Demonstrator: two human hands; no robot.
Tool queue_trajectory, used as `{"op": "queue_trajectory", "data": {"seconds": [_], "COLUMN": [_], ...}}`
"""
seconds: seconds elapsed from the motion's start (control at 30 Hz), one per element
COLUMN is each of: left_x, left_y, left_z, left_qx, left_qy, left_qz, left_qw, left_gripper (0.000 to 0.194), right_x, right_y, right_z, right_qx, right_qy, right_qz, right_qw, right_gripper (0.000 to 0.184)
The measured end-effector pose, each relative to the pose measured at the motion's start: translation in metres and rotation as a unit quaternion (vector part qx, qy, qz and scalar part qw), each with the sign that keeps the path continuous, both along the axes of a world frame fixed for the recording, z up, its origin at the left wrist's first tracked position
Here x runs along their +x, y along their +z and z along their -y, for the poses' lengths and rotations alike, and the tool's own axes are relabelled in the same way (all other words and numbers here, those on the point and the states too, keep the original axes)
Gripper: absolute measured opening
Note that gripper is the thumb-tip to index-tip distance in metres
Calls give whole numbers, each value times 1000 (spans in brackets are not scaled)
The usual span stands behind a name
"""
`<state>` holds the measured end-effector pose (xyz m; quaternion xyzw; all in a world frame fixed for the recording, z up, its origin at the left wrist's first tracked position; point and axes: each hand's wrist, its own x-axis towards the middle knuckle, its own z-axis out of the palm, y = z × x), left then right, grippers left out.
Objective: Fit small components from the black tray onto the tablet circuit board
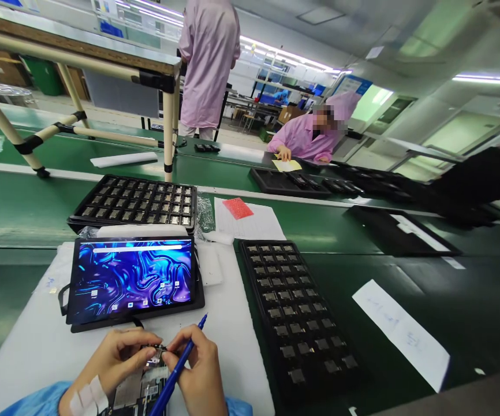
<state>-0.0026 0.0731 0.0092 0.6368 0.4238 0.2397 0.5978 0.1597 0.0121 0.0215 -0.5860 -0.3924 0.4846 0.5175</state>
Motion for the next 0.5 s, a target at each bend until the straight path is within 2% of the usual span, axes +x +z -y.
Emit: {"op": "queue_trajectory", "data": {"seconds": [0.33, 0.5], "left_x": [4, 6], "left_y": [2, 13], "left_z": [3, 5], "left_qx": [16, -44], "left_qy": [20, 62], "left_qz": [-3, 28], "left_qw": [1000, 997], "left_gripper": [27, 29], "right_x": [-9, -4], "right_y": [-3, -7], "right_z": [-1, -1], "right_qx": [-5, 30], "right_qy": [-24, -33], "right_qz": [26, -33], "right_qw": [999, 998], "right_gripper": [15, 18]}}
